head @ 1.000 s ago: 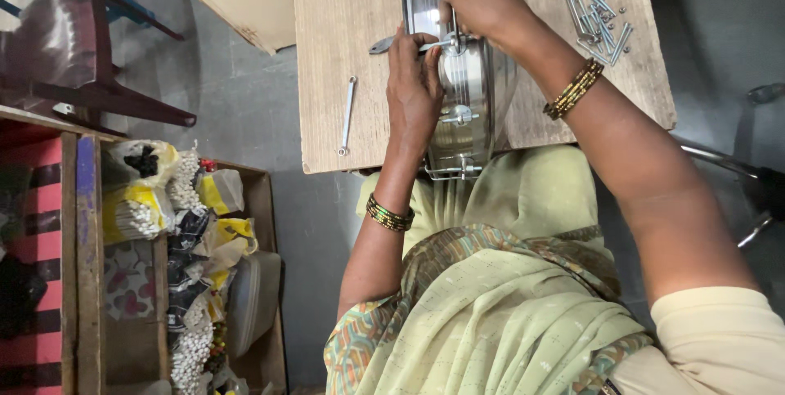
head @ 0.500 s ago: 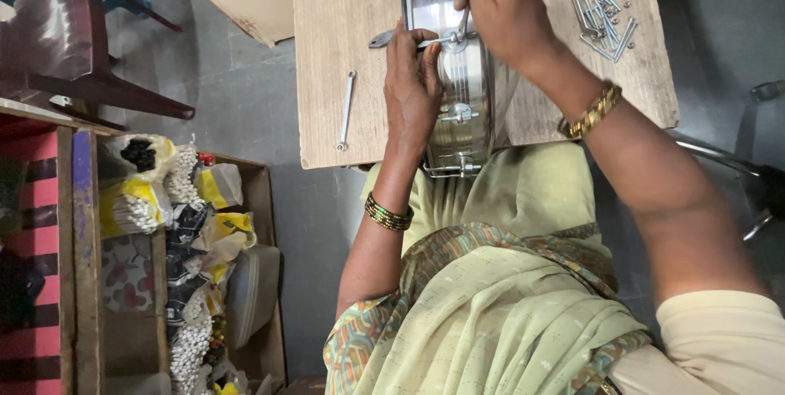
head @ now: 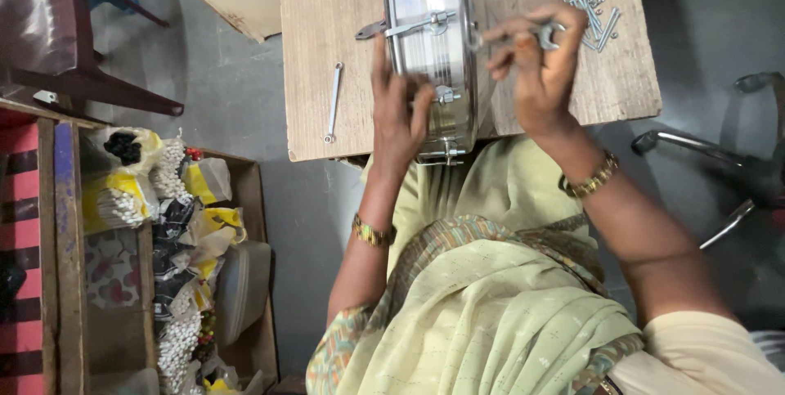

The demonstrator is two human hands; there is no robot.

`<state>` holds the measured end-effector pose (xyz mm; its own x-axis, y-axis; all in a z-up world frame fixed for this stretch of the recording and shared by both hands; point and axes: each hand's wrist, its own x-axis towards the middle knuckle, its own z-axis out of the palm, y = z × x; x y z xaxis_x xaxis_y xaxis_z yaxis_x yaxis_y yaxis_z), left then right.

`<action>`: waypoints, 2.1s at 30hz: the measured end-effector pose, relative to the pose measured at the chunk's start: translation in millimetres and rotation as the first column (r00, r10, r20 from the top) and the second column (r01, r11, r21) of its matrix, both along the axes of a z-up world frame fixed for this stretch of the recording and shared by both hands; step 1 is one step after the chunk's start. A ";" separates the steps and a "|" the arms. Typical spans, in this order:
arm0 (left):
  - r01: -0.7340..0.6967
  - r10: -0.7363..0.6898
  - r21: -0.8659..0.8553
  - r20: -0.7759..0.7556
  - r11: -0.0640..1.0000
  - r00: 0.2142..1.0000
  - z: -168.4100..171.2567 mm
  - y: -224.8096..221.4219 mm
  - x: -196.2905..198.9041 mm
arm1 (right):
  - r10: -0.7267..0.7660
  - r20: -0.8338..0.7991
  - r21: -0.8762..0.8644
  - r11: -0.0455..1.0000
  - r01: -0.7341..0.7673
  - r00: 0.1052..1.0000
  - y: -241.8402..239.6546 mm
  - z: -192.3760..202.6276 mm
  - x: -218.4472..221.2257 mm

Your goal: The person assembles or repairs a small drum by attaching metal hardware to the shell using a wrench and pliers, then tests the drum by striking the tiger-graphic drumhead.

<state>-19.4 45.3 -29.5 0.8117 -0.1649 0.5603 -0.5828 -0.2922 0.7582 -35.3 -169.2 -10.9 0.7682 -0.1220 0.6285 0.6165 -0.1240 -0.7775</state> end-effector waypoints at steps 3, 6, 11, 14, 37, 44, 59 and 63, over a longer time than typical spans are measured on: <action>0.033 -0.032 0.063 -0.023 0.997 0.999 -19.4 5.6 -18.2 | 0.007 -0.101 0.117 0.993 0.005 0.995 -10.8 -8.9 -27.6; -0.026 0.018 0.131 0.064 0.991 0.998 -27.7 8.8 -14.9 | 0.014 -0.203 0.216 0.976 0.031 0.979 -7.5 -22.8 -41.2; -0.036 0.040 0.166 -0.024 0.985 0.999 -16.7 4.2 -18.7 | 0.085 -0.299 0.229 0.973 -0.015 0.950 3.6 -32.0 -53.5; -0.057 0.046 0.149 0.079 0.987 0.996 0.2 0.1 -17.5 | 0.108 -0.281 0.209 0.977 -0.049 0.954 0.8 -21.6 -53.3; -0.138 0.138 0.004 -0.018 0.990 0.990 18.5 -8.5 22.3 | 0.073 -0.389 -0.010 0.996 -0.083 0.918 21.2 40.0 88.9; -0.141 0.141 0.011 -0.005 0.990 0.990 22.5 -9.8 20.0 | 0.076 -0.534 -0.208 0.953 -0.219 0.842 18.6 28.4 114.2; -0.173 0.173 -0.002 -0.023 0.985 0.985 20.3 -11.6 17.6 | 0.143 0.305 -0.646 0.757 0.094 0.942 40.1 29.9 -7.0; -0.154 0.154 0.003 -0.029 0.988 0.988 20.2 -11.2 18.2 | 0.141 0.295 -0.544 0.838 0.045 0.945 26.3 42.0 -8.6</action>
<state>-1.2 34.1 -9.3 0.8432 -0.0371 0.5363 -0.5087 -0.3773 0.7738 -43.9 -143.0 31.1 0.5173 0.3373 0.7865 0.8286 -0.4270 -0.3619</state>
